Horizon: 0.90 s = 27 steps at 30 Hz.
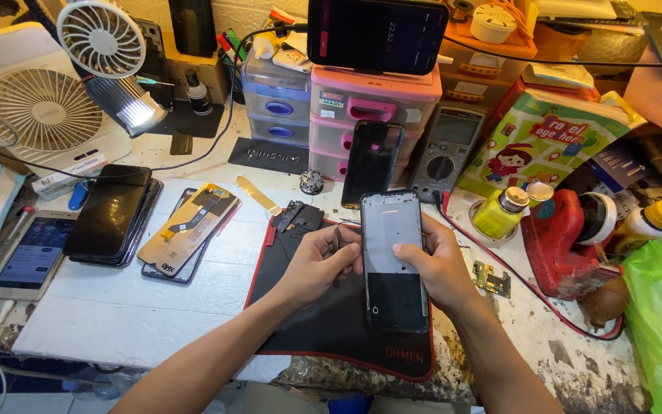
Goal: Cleaning and preparing a smartphone back panel by removing old residue and applying new adhesive strips for reassembly.
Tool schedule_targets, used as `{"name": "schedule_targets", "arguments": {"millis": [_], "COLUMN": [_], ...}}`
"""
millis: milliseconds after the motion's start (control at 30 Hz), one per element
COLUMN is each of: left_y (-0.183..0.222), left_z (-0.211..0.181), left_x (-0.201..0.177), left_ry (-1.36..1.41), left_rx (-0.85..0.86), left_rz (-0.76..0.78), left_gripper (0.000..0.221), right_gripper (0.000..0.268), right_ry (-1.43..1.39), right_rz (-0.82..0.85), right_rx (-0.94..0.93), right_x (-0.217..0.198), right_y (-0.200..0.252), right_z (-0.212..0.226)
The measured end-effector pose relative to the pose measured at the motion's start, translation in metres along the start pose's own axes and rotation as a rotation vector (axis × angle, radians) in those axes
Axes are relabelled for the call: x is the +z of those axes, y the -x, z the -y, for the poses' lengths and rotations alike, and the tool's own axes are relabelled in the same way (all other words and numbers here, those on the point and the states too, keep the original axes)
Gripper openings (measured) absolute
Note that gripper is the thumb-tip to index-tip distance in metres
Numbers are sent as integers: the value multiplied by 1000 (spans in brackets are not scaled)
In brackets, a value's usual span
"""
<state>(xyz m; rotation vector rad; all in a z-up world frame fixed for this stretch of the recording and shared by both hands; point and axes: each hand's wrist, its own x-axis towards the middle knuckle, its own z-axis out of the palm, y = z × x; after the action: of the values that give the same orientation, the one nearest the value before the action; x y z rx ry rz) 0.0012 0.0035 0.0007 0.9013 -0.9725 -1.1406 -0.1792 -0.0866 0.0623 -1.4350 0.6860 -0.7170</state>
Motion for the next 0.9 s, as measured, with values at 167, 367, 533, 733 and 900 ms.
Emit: {"name": "schedule_targets", "arguments": {"millis": [167,367,533,733,900], "left_y": [-1,-2,-4,-12,-19], "left_z": [7,12,-2,-32,-8], "left_x": [-3,-6,-3,-32,-117], "left_ry": [56,76,-23,-861,-1193], "left_rx": [-11,-40,-53,179,195], "left_rz": [32,35,-46,-355,-532], "left_gripper": [10,10,11,39,23], "right_gripper": [27,29,31,11,14], "right_ry": [-37,-56,74,198,45], "right_rz": [25,44,0,-290,-335], "right_rx": [77,45,-82,-304,-204], "right_x": [-4,-4,0,10,10], "right_y": [-2,0,5,6,-1], "right_z": [-4,-7,0,6,-5]}}
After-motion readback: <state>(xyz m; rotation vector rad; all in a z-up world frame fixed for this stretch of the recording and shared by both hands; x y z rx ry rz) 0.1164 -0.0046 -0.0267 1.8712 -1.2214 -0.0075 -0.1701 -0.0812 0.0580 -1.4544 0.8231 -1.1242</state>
